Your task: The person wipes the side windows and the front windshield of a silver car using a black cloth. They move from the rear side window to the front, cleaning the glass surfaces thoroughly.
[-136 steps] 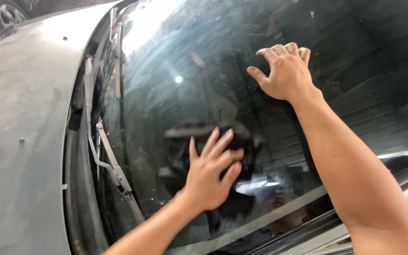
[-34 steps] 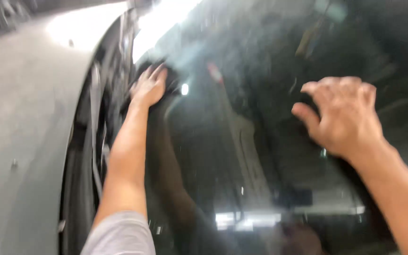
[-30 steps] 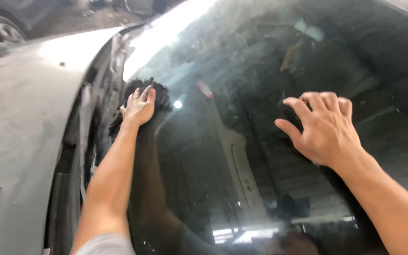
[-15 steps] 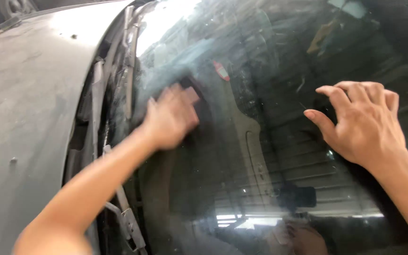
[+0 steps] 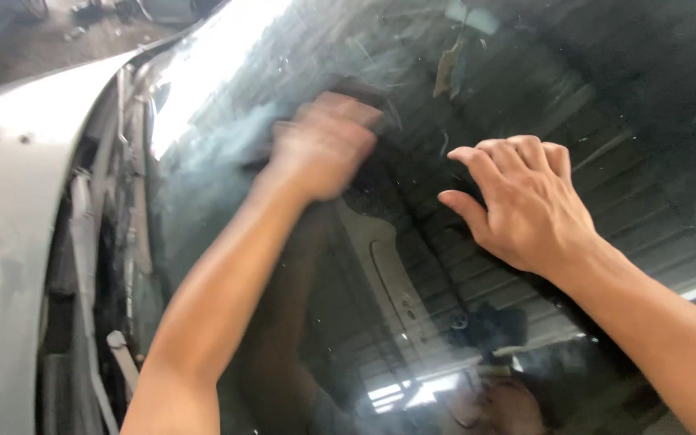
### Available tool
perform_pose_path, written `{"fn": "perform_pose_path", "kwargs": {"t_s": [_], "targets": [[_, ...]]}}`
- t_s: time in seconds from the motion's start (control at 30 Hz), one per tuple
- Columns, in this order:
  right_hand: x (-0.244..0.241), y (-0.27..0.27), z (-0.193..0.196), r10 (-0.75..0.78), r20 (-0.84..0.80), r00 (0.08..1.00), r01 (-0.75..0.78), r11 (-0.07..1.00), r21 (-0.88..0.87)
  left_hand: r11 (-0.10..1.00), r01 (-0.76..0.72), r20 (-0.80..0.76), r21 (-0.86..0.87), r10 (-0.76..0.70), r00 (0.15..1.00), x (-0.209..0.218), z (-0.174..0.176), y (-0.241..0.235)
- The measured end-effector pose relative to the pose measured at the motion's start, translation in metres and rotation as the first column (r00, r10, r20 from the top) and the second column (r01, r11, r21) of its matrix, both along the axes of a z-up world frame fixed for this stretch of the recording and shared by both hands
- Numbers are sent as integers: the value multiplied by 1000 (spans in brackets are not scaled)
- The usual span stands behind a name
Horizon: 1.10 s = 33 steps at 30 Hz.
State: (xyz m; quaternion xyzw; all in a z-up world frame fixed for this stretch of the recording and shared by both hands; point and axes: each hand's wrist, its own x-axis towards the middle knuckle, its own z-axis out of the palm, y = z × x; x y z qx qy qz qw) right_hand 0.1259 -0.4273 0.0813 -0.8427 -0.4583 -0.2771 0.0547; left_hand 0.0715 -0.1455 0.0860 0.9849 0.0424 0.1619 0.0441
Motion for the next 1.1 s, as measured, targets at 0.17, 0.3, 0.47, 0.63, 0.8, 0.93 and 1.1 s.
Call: {"fn": "perform_pose_path", "kwargs": {"t_s": [0.17, 0.3, 0.47, 0.63, 0.8, 0.93, 1.1], "targets": [[3, 1, 11, 107, -123, 987, -67, 953, 296, 840, 535, 239, 90, -540, 807, -56, -44, -88], [2, -7, 13, 88, -161, 983, -5, 890, 455, 886, 458, 157, 67, -463, 872, 12, -17, -25], [6, -5, 12, 237, 102, 966, -257, 840, 478, 996, -55, -17, 63, 57, 998, 92, -29, 151], [-8, 5, 19, -36, -296, 954, 166, 889, 427, 175, -857, -396, -485, 829, 394, 16, -81, 191], [1, 7, 14, -57, -169, 984, 115, 925, 362, 402, -783, -390, -475, 701, 597, 39, 14, 91], [-3, 9, 9, -54, -214, 975, 139, 905, 401, 994, 71, -65, 89, -66, 996, 145, 12, 17], [-7, 1, 8, -18, -178, 984, 103, 871, 480, 961, 189, 115, -200, -168, 979, 170, -28, 12]]}}
